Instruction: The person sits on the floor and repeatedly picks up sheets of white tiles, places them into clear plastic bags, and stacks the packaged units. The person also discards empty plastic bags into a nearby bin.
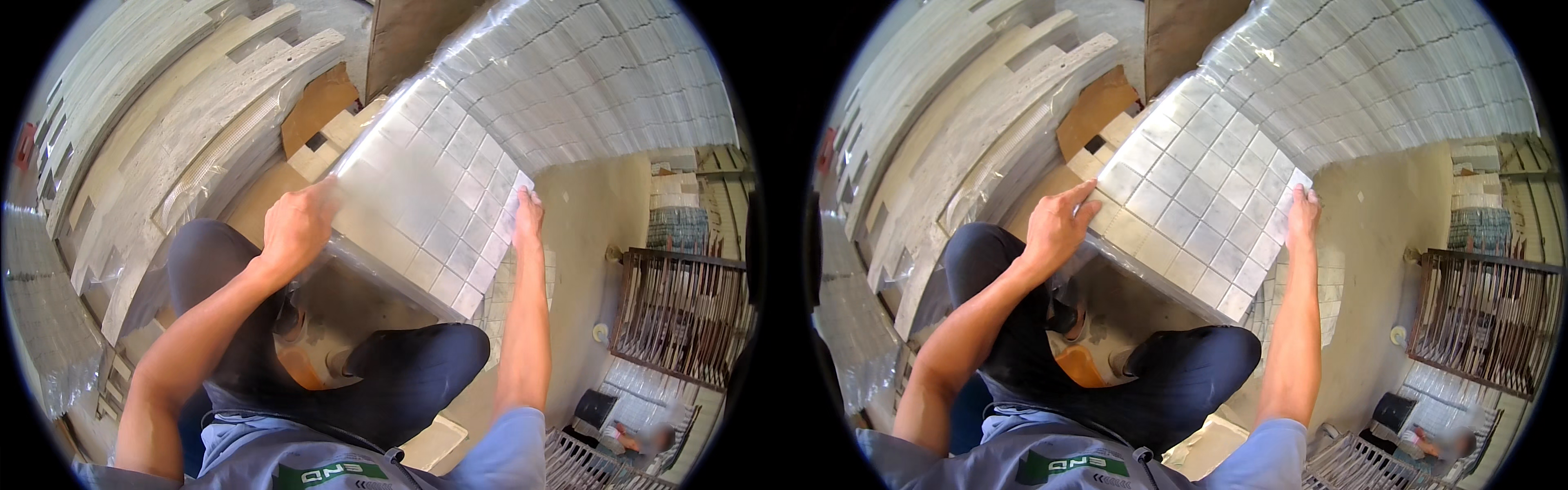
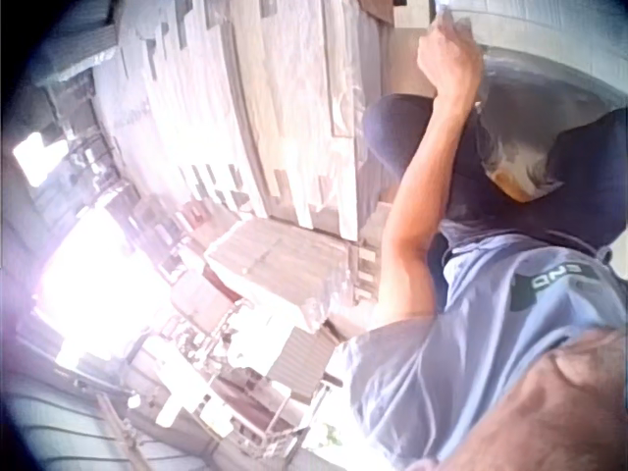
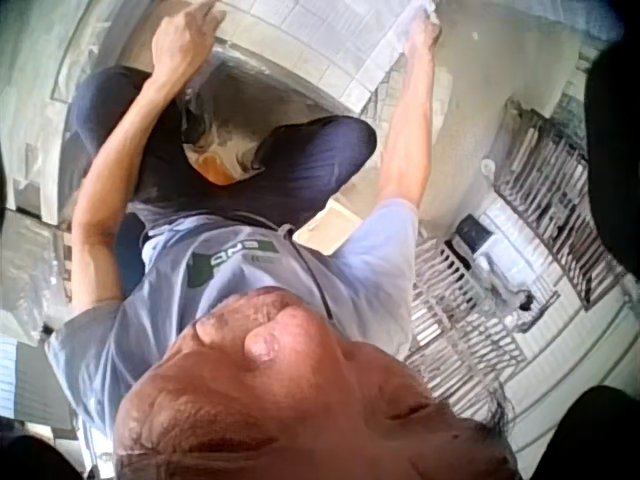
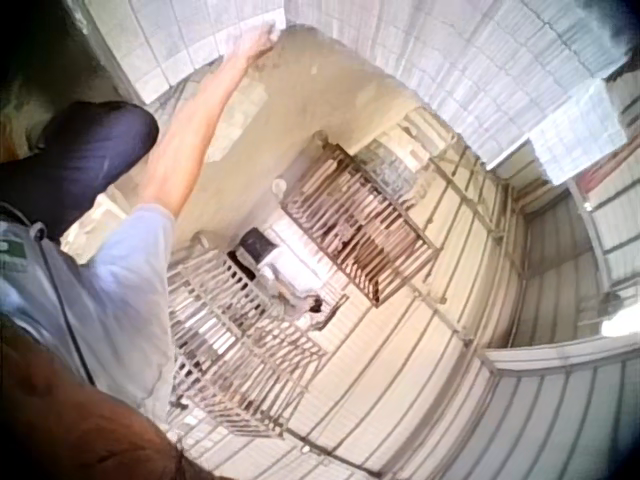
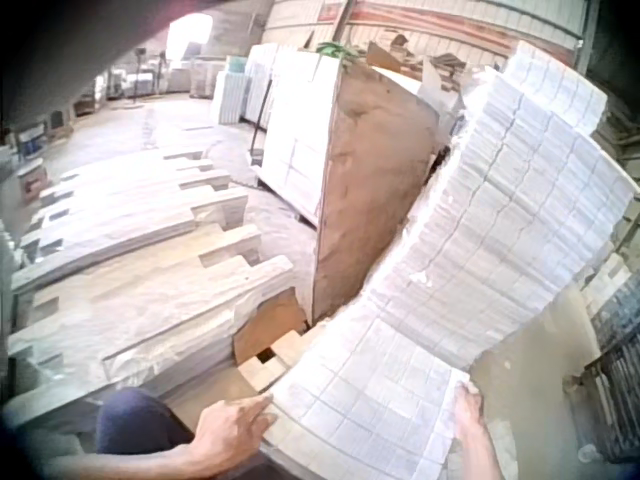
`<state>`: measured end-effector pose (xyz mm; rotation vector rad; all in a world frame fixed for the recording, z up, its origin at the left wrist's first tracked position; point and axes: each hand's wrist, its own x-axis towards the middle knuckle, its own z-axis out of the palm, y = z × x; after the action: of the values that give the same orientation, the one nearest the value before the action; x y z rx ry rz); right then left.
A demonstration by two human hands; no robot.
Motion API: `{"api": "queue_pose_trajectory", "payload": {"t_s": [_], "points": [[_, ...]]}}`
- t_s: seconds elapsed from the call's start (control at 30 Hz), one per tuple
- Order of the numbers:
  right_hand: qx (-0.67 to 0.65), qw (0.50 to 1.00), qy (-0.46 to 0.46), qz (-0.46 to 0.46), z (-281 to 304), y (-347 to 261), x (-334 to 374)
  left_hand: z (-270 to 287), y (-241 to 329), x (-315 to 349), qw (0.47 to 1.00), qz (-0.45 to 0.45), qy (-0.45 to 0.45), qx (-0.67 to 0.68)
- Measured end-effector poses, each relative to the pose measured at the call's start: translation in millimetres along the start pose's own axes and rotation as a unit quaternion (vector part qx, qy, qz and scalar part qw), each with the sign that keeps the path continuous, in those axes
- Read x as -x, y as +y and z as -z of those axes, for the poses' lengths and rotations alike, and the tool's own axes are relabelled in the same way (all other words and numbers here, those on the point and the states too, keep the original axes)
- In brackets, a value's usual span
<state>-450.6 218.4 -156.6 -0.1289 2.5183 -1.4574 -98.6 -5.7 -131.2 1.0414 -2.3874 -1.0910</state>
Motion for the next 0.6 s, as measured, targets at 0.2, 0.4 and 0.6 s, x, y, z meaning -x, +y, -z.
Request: {"api": "queue_pose_trajectory", "payload": {"t_s": [0.2,0.4,0.6], "points": [[0.055,0.998,-0.02,0.002,-5,-5,2,5,4,6,1.0,0.012,-0.01,0.001],[0.142,0.988,0.016,0.052,0,26,-35,0,4,2,1.0,-0.007,-0.018,-0.001],[0.242,0.958,0.125,0.086,3,-35,26,11,-14,-3,0.989,0.066,0.049,0.12]]}}
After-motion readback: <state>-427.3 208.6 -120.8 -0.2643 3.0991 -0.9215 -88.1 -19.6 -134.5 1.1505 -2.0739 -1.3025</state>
